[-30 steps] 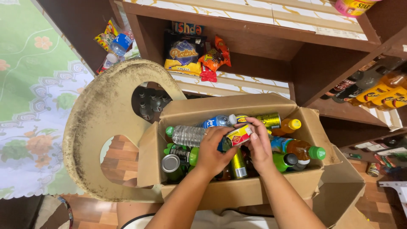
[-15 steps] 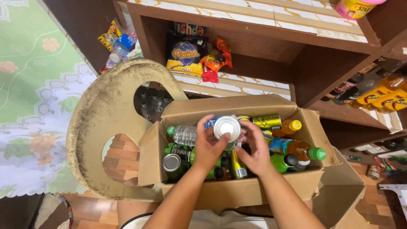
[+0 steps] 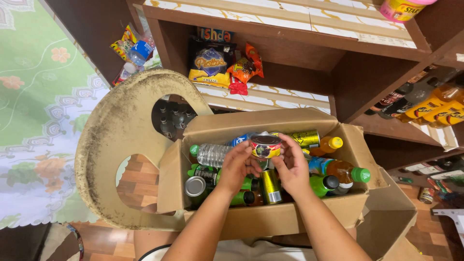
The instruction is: Taking various grocery items out of a cardboard box and organizing them onto wooden shelves.
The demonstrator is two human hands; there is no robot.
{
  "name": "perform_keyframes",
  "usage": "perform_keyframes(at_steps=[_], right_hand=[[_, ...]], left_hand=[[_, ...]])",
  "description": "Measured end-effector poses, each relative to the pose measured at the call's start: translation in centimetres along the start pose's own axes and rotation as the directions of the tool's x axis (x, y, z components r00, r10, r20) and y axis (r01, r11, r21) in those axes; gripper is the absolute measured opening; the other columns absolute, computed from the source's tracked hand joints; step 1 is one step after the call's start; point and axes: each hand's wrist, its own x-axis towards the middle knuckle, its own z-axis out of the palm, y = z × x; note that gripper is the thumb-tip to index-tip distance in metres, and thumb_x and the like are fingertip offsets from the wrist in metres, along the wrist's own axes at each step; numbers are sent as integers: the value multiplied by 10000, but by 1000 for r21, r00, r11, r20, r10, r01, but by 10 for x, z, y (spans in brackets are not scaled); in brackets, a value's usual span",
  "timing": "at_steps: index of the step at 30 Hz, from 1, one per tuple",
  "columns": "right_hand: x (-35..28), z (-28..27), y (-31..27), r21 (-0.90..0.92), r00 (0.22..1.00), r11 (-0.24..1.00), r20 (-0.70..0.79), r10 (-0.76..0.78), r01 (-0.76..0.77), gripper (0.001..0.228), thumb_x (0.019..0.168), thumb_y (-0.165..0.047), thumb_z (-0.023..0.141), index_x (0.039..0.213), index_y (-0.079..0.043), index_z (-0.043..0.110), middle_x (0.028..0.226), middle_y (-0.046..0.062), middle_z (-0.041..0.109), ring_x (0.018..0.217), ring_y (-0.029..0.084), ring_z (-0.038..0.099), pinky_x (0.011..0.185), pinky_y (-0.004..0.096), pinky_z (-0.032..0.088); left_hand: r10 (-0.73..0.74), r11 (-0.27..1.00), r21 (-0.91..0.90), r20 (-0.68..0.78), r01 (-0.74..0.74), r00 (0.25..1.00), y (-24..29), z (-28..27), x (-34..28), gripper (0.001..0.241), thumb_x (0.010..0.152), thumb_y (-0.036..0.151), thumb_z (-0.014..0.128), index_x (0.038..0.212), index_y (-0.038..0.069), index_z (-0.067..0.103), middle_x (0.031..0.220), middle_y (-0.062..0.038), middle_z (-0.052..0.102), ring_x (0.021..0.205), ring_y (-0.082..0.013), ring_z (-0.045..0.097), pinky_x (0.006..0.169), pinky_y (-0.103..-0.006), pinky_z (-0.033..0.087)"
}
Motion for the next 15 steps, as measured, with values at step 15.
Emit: perform_keyframes(at_steps=[15], right_hand=[[-2,-9,1,160,991,978,18,136,-137,664,1051,-458,537,1558,-57,382,1283,76,612,1051,161,617,930,327,523]], left_hand=[[128,976,179,-8,-124,992,5,12,-3,454,993,220,671,1395,65,527,1073,-70,702,863,-138,653,660,-293,566]])
